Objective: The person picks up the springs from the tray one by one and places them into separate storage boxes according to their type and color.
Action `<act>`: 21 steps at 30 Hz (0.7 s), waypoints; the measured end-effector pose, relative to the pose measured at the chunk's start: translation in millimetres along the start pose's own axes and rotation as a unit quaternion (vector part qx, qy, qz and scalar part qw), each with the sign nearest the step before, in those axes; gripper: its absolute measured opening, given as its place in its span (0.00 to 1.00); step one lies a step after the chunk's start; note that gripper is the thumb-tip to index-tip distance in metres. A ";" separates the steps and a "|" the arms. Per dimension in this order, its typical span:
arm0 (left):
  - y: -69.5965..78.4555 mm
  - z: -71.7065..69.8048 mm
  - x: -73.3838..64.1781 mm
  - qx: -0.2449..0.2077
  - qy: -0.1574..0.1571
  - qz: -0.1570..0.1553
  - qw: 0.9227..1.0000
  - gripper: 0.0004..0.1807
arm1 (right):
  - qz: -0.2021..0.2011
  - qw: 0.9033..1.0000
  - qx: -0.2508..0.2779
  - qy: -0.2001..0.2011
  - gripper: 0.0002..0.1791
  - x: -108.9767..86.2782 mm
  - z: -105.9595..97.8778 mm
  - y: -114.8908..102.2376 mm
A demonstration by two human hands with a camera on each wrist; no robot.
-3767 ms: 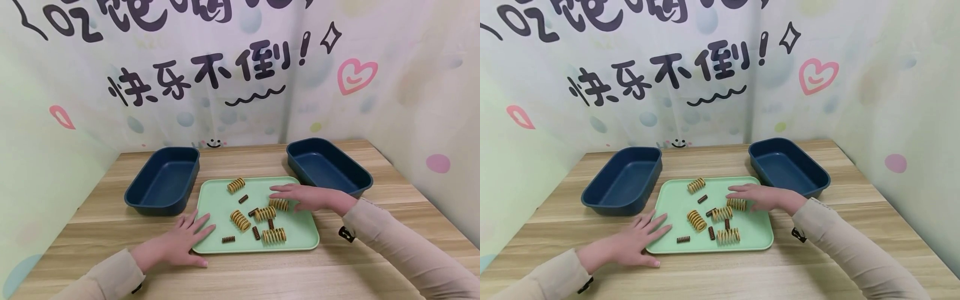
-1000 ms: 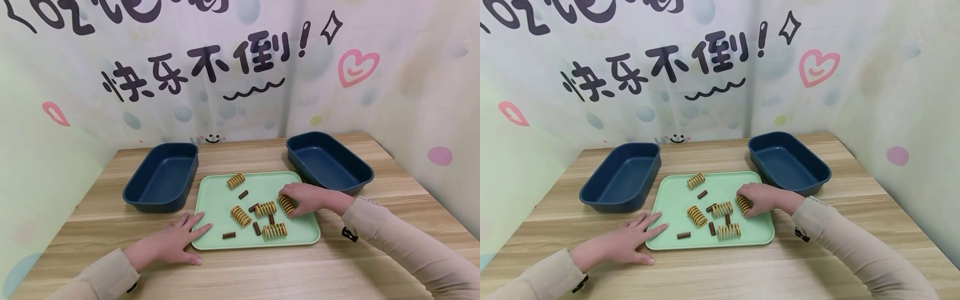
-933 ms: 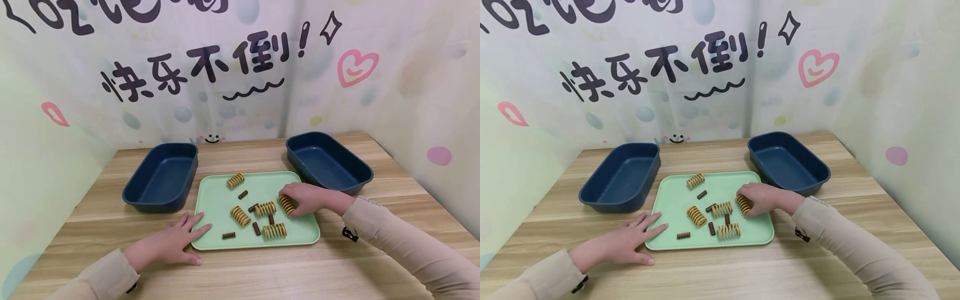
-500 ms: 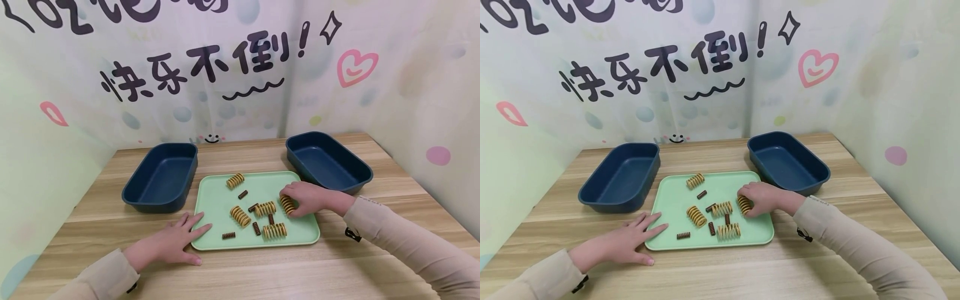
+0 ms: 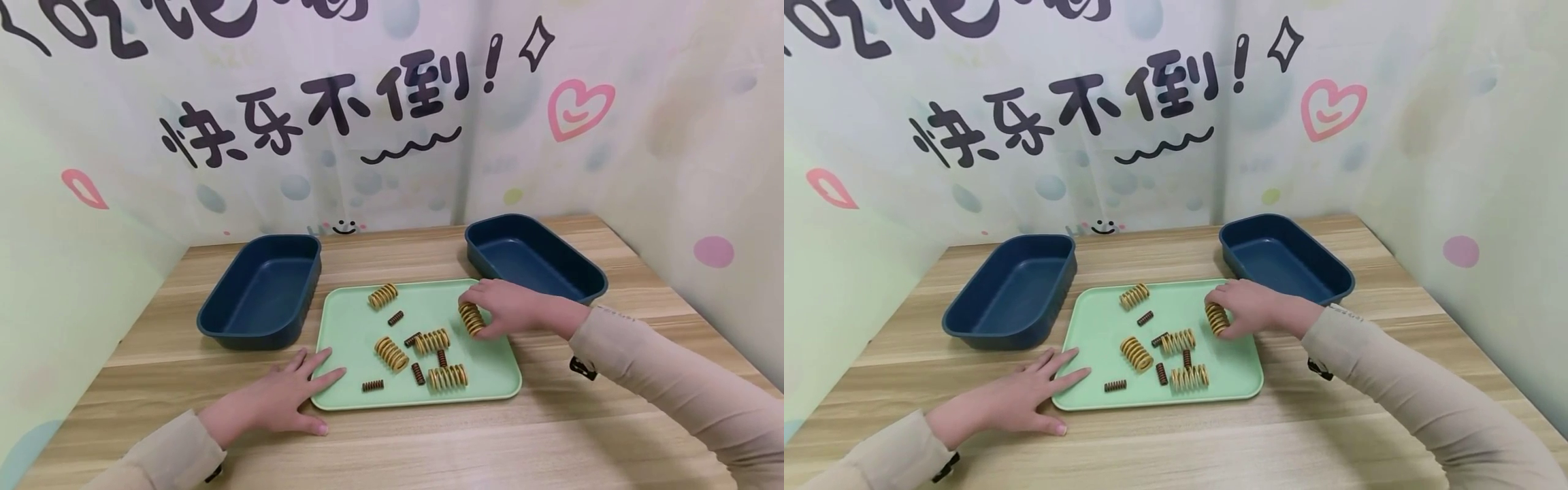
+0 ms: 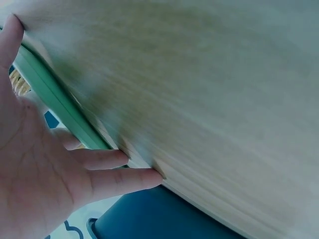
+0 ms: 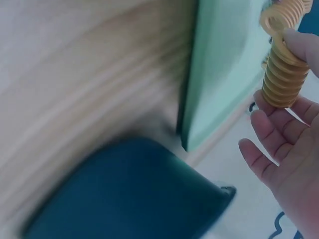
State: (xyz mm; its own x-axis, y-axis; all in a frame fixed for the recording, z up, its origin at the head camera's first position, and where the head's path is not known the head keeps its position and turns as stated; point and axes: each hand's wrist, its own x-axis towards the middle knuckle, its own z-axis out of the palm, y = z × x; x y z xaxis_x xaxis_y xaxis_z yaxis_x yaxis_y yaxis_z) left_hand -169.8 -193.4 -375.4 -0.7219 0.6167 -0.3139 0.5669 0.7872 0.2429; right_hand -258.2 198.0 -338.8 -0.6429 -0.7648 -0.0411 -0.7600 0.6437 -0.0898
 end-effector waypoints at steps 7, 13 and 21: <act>-0.3 -0.5 0.1 0.003 -0.001 -0.001 1.000 0.47 | 0.009 1.000 -0.017 0.017 0.29 0.4 -27.3 2.8; -0.2 -1.1 -0.2 0.003 -0.004 -0.003 1.000 0.47 | 0.033 0.999 -0.013 0.009 0.30 0.9 -50.1 6.5; 0.9 -0.7 -0.3 0.002 -0.003 -0.004 1.000 0.47 | 0.055 0.998 -0.009 0.021 0.30 1.0 -71.6 13.8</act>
State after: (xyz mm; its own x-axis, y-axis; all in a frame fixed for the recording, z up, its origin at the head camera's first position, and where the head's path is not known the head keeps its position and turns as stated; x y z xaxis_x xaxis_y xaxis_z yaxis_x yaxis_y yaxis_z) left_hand -169.4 -192.8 -374.4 -0.7248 0.6098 -0.3206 0.5618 0.7925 0.2373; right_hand -276.2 208.1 -268.8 -0.7256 -0.6881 -0.0082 -0.6860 0.7242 -0.0700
